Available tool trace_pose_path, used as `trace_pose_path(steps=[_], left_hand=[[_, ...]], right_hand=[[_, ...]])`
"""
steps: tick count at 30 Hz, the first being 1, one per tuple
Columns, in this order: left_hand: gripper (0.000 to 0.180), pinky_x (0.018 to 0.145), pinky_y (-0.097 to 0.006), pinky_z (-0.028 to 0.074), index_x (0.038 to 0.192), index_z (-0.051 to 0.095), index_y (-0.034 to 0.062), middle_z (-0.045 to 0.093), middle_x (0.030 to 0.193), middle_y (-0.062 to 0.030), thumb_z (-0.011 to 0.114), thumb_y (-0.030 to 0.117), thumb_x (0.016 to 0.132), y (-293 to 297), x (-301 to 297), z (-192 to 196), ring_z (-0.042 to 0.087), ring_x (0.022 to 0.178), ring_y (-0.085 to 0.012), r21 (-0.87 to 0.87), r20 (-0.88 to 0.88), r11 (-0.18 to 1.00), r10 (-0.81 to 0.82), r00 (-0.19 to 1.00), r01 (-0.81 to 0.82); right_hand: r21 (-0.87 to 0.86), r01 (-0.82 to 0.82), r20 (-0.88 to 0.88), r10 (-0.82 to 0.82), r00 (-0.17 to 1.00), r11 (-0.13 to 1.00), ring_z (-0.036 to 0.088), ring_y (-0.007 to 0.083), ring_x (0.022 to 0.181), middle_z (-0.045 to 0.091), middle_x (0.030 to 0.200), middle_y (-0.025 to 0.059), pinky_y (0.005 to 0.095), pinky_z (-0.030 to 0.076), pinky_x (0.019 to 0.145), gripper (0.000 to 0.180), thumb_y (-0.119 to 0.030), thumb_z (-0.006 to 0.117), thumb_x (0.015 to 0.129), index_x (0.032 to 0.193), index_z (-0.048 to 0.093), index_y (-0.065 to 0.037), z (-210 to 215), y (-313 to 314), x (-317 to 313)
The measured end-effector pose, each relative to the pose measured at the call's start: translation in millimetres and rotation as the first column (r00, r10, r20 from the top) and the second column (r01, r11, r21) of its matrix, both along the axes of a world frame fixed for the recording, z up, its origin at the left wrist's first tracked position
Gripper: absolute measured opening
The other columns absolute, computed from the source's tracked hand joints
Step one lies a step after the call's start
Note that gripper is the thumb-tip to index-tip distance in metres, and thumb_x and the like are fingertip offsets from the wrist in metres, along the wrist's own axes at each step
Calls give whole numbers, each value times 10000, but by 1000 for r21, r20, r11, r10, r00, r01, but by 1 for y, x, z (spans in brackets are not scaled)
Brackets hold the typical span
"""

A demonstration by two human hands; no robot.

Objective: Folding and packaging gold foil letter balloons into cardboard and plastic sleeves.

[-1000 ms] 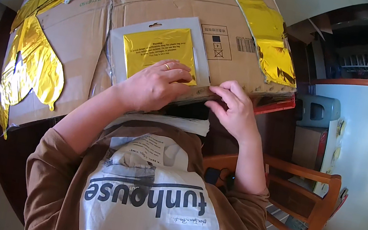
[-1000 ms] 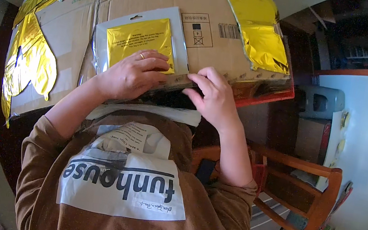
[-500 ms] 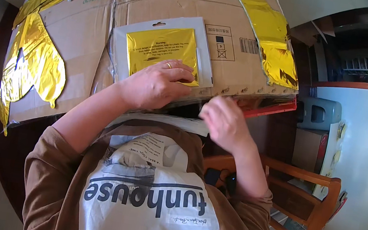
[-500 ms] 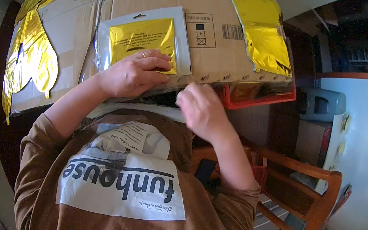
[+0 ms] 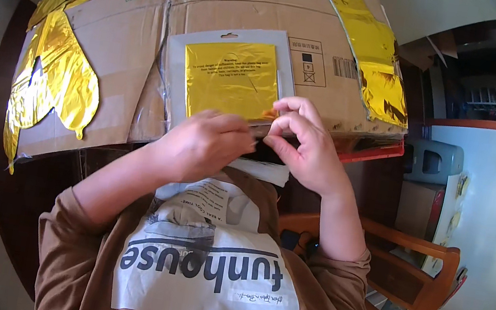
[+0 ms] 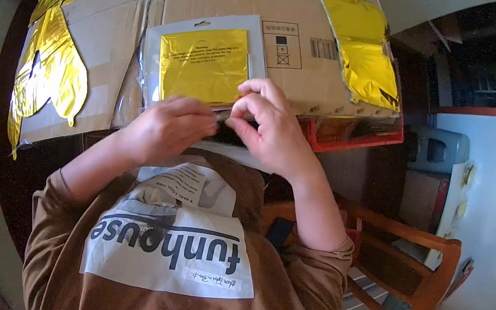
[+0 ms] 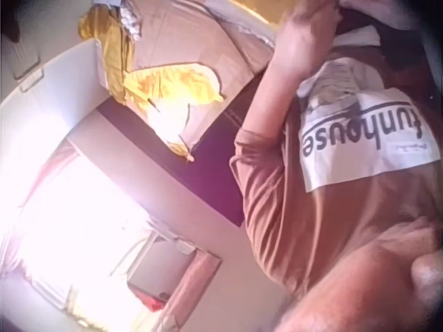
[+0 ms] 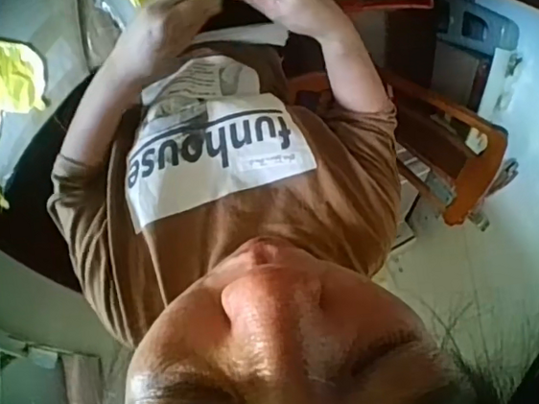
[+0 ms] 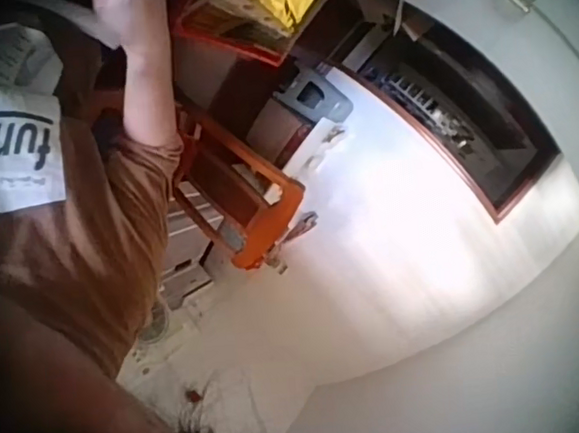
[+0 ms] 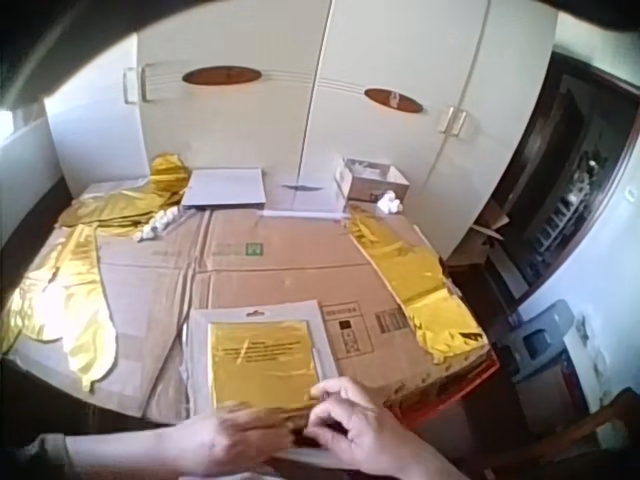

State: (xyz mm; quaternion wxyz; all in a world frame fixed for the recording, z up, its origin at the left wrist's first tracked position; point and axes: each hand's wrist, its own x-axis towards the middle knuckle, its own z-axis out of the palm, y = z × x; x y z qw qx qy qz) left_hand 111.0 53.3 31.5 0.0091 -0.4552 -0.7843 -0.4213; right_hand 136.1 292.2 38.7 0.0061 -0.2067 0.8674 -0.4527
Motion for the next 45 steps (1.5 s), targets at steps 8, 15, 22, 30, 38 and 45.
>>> trace_pose_path(steps=[8,15,22,30,38,45], left_hand=[[214,615,-425,512,770,693,-15,693,787,-199,646,163,880,-266,101,-131,656,661,-382,-769,262,524,781,567,-365],[250,804,-474,575,972,731,21,720,977,-236,606,228,908,-465,212,-323,699,961,-403,-976,-99,-3,898,430,-218],[336,832,-498,572,1056,731,41,712,1067,-244,613,322,914,-436,163,-341,685,1032,-407,-958,-70,2,969,238,-288],[418,815,-489,578,1091,726,79,719,1090,-218,570,433,933,-453,163,-334,695,1030,-395,-988,18,-98,686,728,118],[325,739,-465,567,1003,732,65,723,997,-219,617,340,873,-402,186,-324,709,910,-375,-865,495,287,349,796,412],[261,761,-443,561,942,717,-8,710,908,-228,718,193,776,-177,83,-37,699,870,-383,-808,478,587,604,638,50]], right_hand=[[128,-16,62,8,998,992,616,358,1080,601,1219,172,404,488,929,177,-115,715,890,980,582,-40,-2,7,-8],[158,-35,90,21,996,987,611,367,1145,610,1268,187,403,485,960,169,-139,706,900,1000,613,-39,2,5,-9],[196,-9,103,-12,995,981,624,369,1159,613,1327,197,405,488,975,173,-155,703,908,1020,628,-46,0,7,-6],[148,16,127,-35,991,989,619,348,1187,612,1346,165,398,500,995,242,-138,727,887,1103,654,-59,-1,5,2],[126,5,-74,4,997,992,620,334,1189,633,1302,151,413,499,999,342,-98,779,820,1136,664,-40,1,6,9],[376,87,-214,-5,977,922,568,331,1224,560,1380,137,462,442,1043,561,-130,842,718,1235,634,-61,-2,11,26]])
